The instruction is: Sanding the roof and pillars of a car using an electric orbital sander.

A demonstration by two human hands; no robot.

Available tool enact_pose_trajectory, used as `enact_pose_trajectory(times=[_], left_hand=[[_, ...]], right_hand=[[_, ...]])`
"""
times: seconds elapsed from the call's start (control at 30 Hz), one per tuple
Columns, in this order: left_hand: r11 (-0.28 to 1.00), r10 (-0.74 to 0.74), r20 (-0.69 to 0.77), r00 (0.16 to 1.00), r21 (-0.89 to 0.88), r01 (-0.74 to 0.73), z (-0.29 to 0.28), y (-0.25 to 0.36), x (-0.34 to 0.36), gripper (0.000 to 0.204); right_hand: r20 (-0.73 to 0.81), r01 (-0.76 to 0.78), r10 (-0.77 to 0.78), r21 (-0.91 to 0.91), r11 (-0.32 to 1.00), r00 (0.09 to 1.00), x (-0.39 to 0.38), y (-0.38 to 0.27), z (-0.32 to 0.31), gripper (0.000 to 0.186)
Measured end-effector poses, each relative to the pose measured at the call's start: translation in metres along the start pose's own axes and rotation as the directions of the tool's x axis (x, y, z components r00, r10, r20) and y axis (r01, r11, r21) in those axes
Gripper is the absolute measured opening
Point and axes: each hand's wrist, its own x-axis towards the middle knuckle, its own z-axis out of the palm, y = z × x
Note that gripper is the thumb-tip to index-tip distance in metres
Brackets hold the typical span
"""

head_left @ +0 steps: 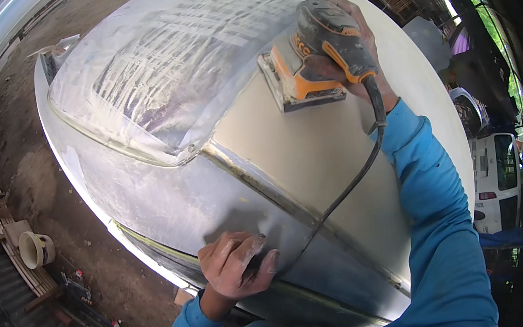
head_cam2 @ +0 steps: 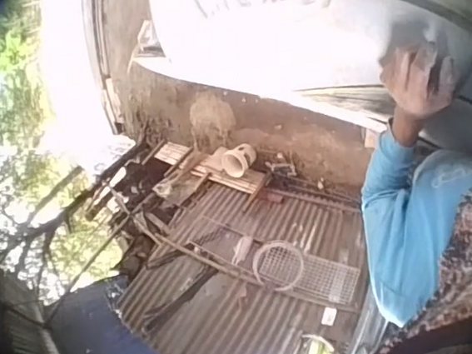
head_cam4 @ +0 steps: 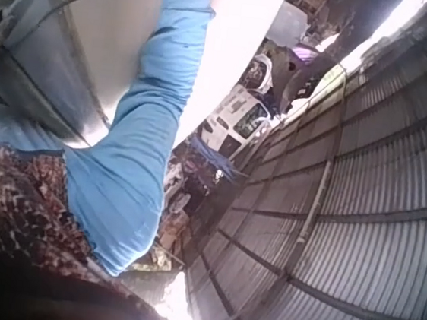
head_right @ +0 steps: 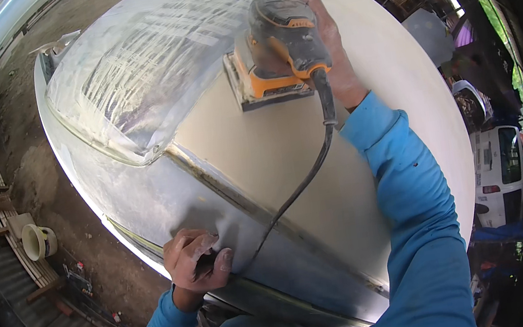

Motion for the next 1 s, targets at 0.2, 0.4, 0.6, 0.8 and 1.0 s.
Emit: enact_pose_trajectory(times=[0.2, 0.4, 0.6, 0.8, 1.0], left_hand=[[0.999, -0.017, -0.004, 1.000, 0.032, 0.017, 0.001, 0.003, 0.002, 0.030], [0.999, -0.028, -0.015, 0.999, -0.036, 0.027, 0.000, 0.003, 0.002, 0.034], [0.996, 0.014, -0.071, 0.997, -0.084, -0.020, 0.001, 0.000, 0.003, 0.036], [0.995, 0.021, -0.069, 0.997, -0.096, -0.027, 0.001, -0.002, 0.001, 0.037], [0.996, 0.009, -0.049, 0.999, -0.091, -0.014, 0.000, -0.002, 0.000, 0.038]], right_hand=[[-0.212, -0.162, 0.120, -0.193, 0.968, 0.970, 0.006, 0.035, -0.048, 0.072], [-0.121, -0.109, 0.117, 0.070, 0.992, 0.986, 0.005, 0.013, -0.018, 0.075], [0.018, 0.062, -0.064, 0.093, 0.994, 0.998, 0.001, -0.035, 0.038, 0.091], [0.020, 0.026, -0.030, 0.182, 0.983, 0.999, -0.004, -0.065, 0.053, 0.092], [0.068, 0.195, -0.202, 0.104, 0.975, 0.977, -0.004, -0.076, 0.065, 0.092]])
